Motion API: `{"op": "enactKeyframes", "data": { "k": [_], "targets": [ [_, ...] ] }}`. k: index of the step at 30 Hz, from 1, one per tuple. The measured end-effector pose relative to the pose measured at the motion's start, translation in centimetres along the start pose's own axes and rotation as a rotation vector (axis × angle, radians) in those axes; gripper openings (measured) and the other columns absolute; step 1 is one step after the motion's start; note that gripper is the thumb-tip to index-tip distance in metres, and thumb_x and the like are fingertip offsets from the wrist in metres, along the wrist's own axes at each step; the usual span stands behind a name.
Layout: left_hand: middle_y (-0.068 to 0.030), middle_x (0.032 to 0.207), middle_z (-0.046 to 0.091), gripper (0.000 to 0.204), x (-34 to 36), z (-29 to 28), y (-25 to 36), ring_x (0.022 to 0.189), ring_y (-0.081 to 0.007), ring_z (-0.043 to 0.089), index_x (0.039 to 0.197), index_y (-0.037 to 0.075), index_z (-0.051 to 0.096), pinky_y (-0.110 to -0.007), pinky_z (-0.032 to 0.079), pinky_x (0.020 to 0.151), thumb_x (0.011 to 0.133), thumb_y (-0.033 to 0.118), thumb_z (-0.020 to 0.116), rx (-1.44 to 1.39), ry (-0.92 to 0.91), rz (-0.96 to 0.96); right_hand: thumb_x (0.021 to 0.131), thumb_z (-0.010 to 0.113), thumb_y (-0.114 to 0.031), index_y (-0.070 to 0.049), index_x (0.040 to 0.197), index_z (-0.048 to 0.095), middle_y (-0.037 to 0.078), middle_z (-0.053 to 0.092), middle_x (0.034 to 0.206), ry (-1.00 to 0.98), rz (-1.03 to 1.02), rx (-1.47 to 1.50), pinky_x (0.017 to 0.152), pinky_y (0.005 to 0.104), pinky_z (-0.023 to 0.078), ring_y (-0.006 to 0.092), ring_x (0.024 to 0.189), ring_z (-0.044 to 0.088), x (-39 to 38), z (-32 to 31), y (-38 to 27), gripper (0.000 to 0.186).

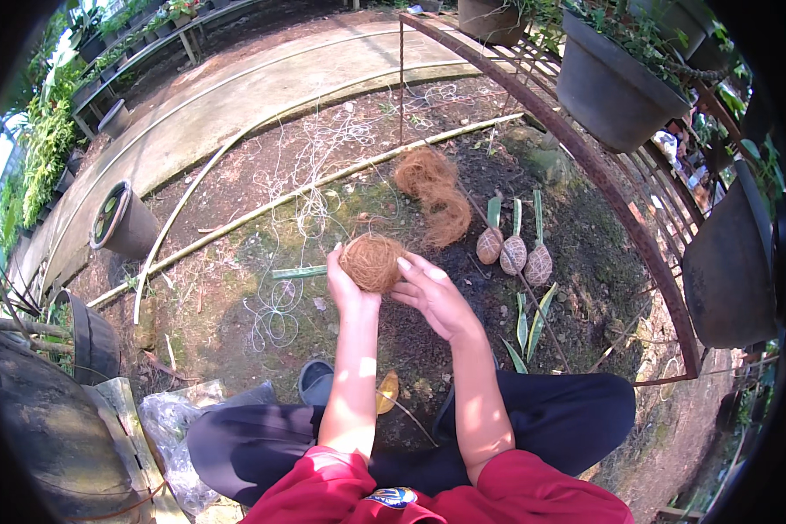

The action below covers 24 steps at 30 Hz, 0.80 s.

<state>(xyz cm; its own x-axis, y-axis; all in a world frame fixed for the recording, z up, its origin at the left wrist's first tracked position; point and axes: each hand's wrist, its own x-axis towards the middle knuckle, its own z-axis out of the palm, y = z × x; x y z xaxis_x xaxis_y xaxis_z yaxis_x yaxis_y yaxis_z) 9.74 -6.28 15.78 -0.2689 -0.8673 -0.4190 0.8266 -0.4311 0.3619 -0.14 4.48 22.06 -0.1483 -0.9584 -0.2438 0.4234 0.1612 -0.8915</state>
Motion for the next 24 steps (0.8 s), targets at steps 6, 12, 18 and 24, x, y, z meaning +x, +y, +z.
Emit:
{"op": "enactKeyframes", "data": {
  "k": [6, 12, 18, 24],
  "targets": [
    [-0.0174, 0.126, 0.061, 0.05, -2.1, 2.4, 0.9, 0.115, -0.0344, 0.06, 0.128, 0.005, 0.054, -0.05, 0.051, 0.097, 0.102, 0.044, 0.036, 0.091, -0.039, -0.371, 0.065, 0.087, -0.037, -0.009, 0.142, 0.047, 0.019, 0.056, 0.135, 0.239, -0.776, -0.91, 0.11, 0.045, 0.038, 0.0361, 0.128, 0.051, -0.2, -1.5, -0.6, 0.091],
    [-0.0091, 0.114, 0.065, 0.044, -3.7, 3.2, -1.4, 0.104, -0.0243, 0.063, 0.12, 0.007, 0.057, -0.043, 0.052, 0.09, 0.1, 0.045, 0.049, 0.156, -0.238, -0.33, 0.065, 0.09, -0.03, -0.004, 0.132, 0.049, 0.017, 0.058, 0.131, 0.261, -0.858, -0.467, 0.105, 0.04, 0.043, 0.0293, 0.123, 0.055, 1.3, -1.2, 1.5, 0.082],
    [-0.0113, 0.107, 0.066, 0.036, -4.3, 3.6, -3.5, 0.095, -0.0243, 0.066, 0.117, 0.005, 0.057, -0.039, 0.056, 0.082, 0.099, 0.035, 0.052, 0.136, -0.123, -0.016, 0.066, 0.09, -0.041, 0.002, 0.134, 0.042, 0.018, 0.055, 0.128, 0.466, -0.769, -0.322, 0.101, 0.0403, 0.044, 0.0271, 0.119, 0.055, 1.6, 0.3, 3.1, 0.094],
    [-0.0101, 0.108, 0.067, 0.037, -3.7, 2.2, -3.7, 0.099, -0.0238, 0.066, 0.117, 0.006, 0.058, -0.04, 0.055, 0.088, 0.099, 0.037, 0.048, 0.031, -0.243, -0.333, 0.07, 0.086, -0.038, -0.005, 0.121, 0.056, 0.021, 0.059, 0.123, 0.488, -1.234, -0.715, 0.102, 0.0454, 0.042, 0.0339, 0.121, 0.055, 1.1, -0.4, 0.8, 0.069]
  ]
}}
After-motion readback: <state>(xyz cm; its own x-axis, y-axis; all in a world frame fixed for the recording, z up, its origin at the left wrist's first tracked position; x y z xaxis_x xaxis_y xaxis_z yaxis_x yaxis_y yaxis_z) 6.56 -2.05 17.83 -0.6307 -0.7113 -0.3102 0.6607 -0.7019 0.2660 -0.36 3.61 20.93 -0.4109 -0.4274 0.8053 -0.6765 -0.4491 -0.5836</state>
